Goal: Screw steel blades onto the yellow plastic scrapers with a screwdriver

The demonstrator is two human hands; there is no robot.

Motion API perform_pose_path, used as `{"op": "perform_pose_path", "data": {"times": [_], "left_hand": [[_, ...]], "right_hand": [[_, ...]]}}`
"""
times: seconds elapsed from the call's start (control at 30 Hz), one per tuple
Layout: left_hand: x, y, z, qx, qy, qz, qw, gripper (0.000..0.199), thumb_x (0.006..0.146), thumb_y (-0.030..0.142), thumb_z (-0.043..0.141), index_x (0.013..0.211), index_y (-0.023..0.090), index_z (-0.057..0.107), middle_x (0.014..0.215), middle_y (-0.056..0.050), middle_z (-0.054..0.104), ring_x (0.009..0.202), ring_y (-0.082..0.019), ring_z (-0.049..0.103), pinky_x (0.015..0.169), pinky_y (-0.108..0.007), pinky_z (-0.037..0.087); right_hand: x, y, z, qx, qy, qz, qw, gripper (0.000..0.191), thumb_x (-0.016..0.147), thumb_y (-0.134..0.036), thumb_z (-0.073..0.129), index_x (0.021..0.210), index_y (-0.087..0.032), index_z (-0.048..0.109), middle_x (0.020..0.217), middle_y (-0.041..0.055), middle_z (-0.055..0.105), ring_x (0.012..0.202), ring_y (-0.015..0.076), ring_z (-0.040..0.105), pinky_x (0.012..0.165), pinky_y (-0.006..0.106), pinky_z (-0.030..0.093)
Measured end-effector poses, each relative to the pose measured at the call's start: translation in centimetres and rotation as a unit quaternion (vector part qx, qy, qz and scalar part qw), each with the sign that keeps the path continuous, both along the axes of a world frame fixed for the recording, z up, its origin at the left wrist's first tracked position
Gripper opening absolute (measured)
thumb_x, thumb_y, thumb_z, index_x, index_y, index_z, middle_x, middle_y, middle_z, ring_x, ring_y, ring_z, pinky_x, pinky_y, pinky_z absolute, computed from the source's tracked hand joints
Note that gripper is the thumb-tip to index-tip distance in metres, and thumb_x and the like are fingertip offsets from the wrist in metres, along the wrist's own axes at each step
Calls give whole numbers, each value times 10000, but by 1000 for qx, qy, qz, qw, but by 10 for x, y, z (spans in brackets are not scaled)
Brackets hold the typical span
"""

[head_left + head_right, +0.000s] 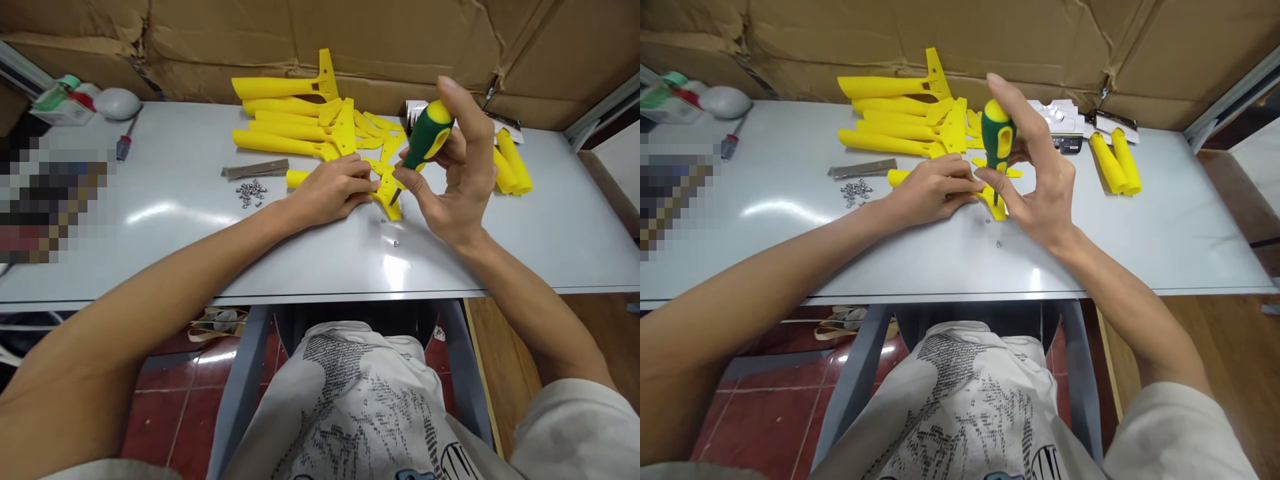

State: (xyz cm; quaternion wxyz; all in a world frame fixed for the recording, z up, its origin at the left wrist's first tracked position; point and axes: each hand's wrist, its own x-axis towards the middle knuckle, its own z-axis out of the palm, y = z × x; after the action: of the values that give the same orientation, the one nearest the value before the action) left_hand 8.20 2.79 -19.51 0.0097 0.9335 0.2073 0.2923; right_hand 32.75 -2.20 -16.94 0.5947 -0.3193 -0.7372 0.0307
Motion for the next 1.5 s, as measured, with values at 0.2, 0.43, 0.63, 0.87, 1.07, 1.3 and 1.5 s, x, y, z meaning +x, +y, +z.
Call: {"op": "perform_pose_path", "data": {"times": [0.2, 0.43, 0.63, 0.87, 1.07, 1.3, 1.5], "left_hand": [[1, -1, 2, 0, 5, 0, 1000, 265, 1148, 335, 623, 1211, 253, 867, 1040, -115, 767, 1034, -308, 702, 840, -457, 577], [2, -1, 2, 9, 11, 3, 1000, 277, 1156, 338, 619, 1209, 242, 874, 1028, -112, 768, 1027, -301, 703, 810, -426, 545], [2, 0, 1, 23, 2, -8, 1000, 282, 1158, 338, 620, 1204, 224, 874, 1029, -120, 770, 1017, -300, 700, 811, -428, 542], [2, 0, 0, 44, 12, 2, 999, 338, 1182, 354, 564, 1252, 228, 869, 997, -108, 760, 991, -286, 686, 779, -413, 534], [2, -2, 1, 33, 12, 3, 999, 272, 1154, 292, 613, 1231, 221, 865, 1014, -108, 767, 1011, -293, 684, 788, -413, 530], [2, -2, 3, 40, 27, 10, 999, 275, 1147, 271, 604, 1227, 220, 862, 1032, -109, 778, 1027, -295, 691, 798, -420, 543], [2, -3, 3, 43, 33, 13, 998, 264, 1131, 267, 622, 1228, 215, 862, 1094, -112, 795, 1048, -296, 705, 809, -419, 551]], "right_hand": [[-4, -1, 3, 45, 34, 7, 998, 696, 1030, -783, 714, 1634, -478, 547, 1713, 40, 631, 1061, 289, 815, 896, 478, 754], [4, 0, 3, -49, 40, 75, 995, 713, 1017, -798, 714, 1645, -523, 515, 1688, 17, 625, 1093, 271, 837, 958, 464, 763], [6, 2, 1, -68, 50, 91, 992, 768, 1006, -827, 699, 1660, -493, 474, 1518, 45, 708, 1129, 304, 846, 1010, 518, 768], [8, 9, -3, -58, 42, 85, 994, 805, 1020, -866, 646, 1700, -508, 409, 1400, 50, 729, 1129, 301, 843, 971, 519, 782], [10, 9, -2, -67, 40, 141, 987, 806, 1036, -848, 632, 1701, -455, 401, 1185, 37, 793, 1056, 314, 860, 962, 540, 757], [14, 7, 4, -103, 3, 134, 986, 852, 1014, -927, 577, 1697, -438, 436, 1290, 62, 795, 1110, 325, 869, 954, 518, 758], [14, 2, 15, -116, -12, 143, 983, 765, 1017, -862, 665, 1636, -444, 503, 1494, 60, 751, 1169, 332, 867, 972, 519, 767]]}}
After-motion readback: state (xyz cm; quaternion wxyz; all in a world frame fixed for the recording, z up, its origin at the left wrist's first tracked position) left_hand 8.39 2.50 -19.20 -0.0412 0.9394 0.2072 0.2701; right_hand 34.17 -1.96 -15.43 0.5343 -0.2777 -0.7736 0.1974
